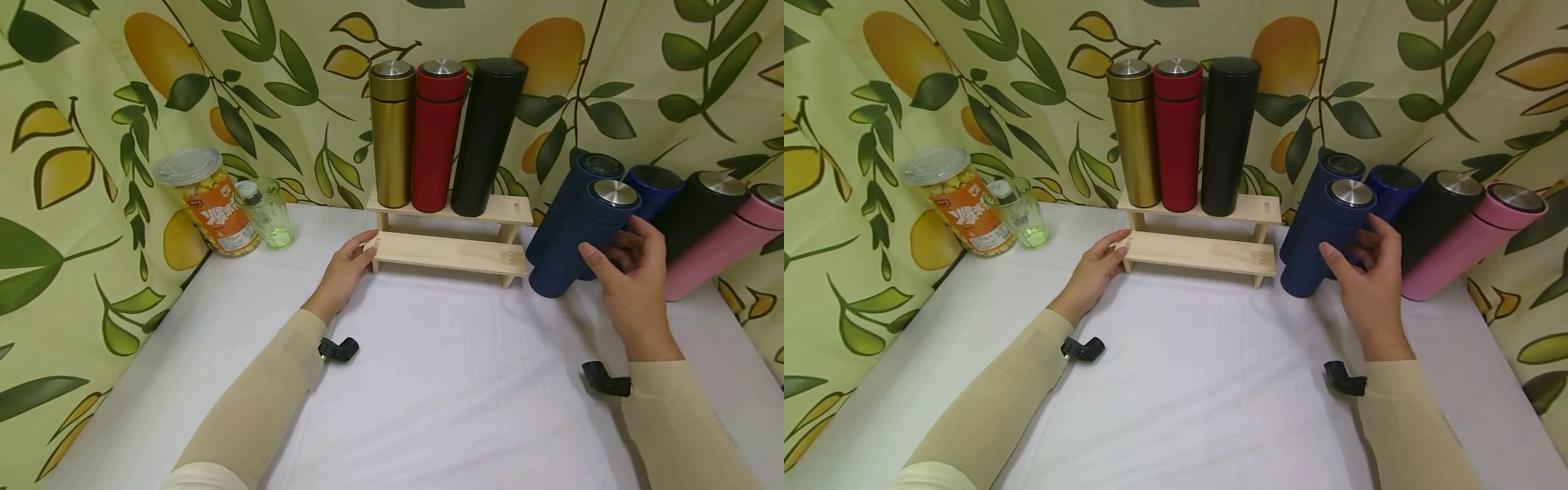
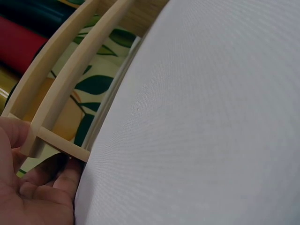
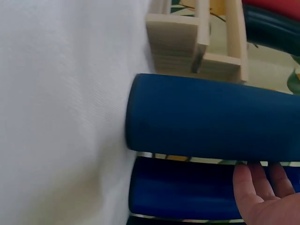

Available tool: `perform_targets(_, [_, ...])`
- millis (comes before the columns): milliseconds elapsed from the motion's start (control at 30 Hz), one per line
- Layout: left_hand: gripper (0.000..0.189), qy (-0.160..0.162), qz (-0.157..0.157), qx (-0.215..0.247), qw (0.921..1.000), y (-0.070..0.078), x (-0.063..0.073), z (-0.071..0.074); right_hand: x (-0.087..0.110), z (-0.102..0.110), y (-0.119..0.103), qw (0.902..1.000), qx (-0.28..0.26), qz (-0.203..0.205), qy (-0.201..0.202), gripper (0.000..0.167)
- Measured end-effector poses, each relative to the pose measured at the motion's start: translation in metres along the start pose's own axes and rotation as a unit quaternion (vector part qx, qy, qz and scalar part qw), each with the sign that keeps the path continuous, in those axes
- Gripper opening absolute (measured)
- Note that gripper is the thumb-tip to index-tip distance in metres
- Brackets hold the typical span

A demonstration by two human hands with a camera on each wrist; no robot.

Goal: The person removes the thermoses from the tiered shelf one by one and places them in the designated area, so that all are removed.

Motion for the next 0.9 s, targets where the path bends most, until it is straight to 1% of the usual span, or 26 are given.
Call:
perform_targets(33, [0.045, 0.0, 0.0, -0.001, 1.0, 0.0, 0.0, 0.0, -0.001, 0.002, -0.001, 0.9995, -0.032, -0.007, 0.001, 0.074])
perform_targets(100, [0.045, 0.001, -0.001, 0.0, 1.0, 0.0, 0.0, 0.0, -0.002, 0.005, -0.003, 0.9951, -0.097, -0.018, 0.006, 0.068])
perform_targets(200, [0.045, 0.001, -0.004, 0.003, 1.0, 0.001, 0.0, 0.0, -0.003, 0.009, -0.006, 0.9824, -0.184, -0.032, 0.005, 0.06])
perform_targets(233, [0.045, 0.001, -0.004, 0.004, 1.0, 0.001, 0.0, 0.0, -0.003, 0.01, -0.007, 0.9793, -0.2, -0.031, 0.005, 0.057])
perform_targets(400, [0.044, 0.003, 0.0, 0.001, 1.0, 0.0, 0.0, 0.0, -0.001, 0.015, -0.019, 0.9654, -0.26, -0.021, 0.007, 0.048])
perform_targets(467, [0.045, 0.003, 0.001, 0.001, 1.0, -0.001, 0.0, 0.0, -0.001, 0.017, -0.024, 0.9619, -0.273, -0.015, 0.008, 0.047])
perform_targets(567, [0.045, 0.002, -0.001, 0.004, 1.0, -0.001, 0.0, 0.0, 0.001, 0.019, -0.032, 0.9592, -0.282, -0.004, 0.013, 0.045])
perform_targets(600, [0.045, 0.002, -0.001, 0.005, 1.0, -0.001, 0.0, 0.001, 0.001, 0.019, -0.034, 0.9563, -0.292, -0.002, 0.016, 0.044])
perform_targets(700, [0.045, 0.001, -0.002, 0.007, 1.0, -0.001, 0.0, 0.001, 0.003, 0.021, -0.04, 0.9446, -0.327, 0.009, 0.025, 0.044])
perform_targets(767, [0.045, 0.001, -0.001, 0.007, 1.0, -0.001, 0.0, 0.001, 0.004, 0.022, -0.043, 0.934, -0.355, 0.025, 0.03, 0.046])
perform_targets(800, [0.045, 0.0, -0.001, 0.006, 1.0, -0.001, 0.0, 0.0, 0.005, 0.022, -0.045, 0.9299, -0.365, 0.03, 0.03, 0.047])
perform_targets(867, [0.045, 0.0, -0.001, 0.006, 1.0, -0.001, 0.0, 0.0, 0.007, 0.022, -0.049, 0.9254, -0.375, 0.044, 0.029, 0.05])
perform_targets(900, [0.045, 0.0, -0.001, 0.006, 1.0, -0.001, 0.0, 0.0, 0.007, 0.021, -0.051, 0.9199, -0.388, 0.048, 0.026, 0.052])
Point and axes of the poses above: each hand's wrist, its own x-axis away from the middle knuckle, its own z-axis out of the back of the hand, y = z × x, the point moved 2 cm from there along -x, towards the middle knuckle, and after that the axes turned 13 degrees about y, right-handed, at the moved point
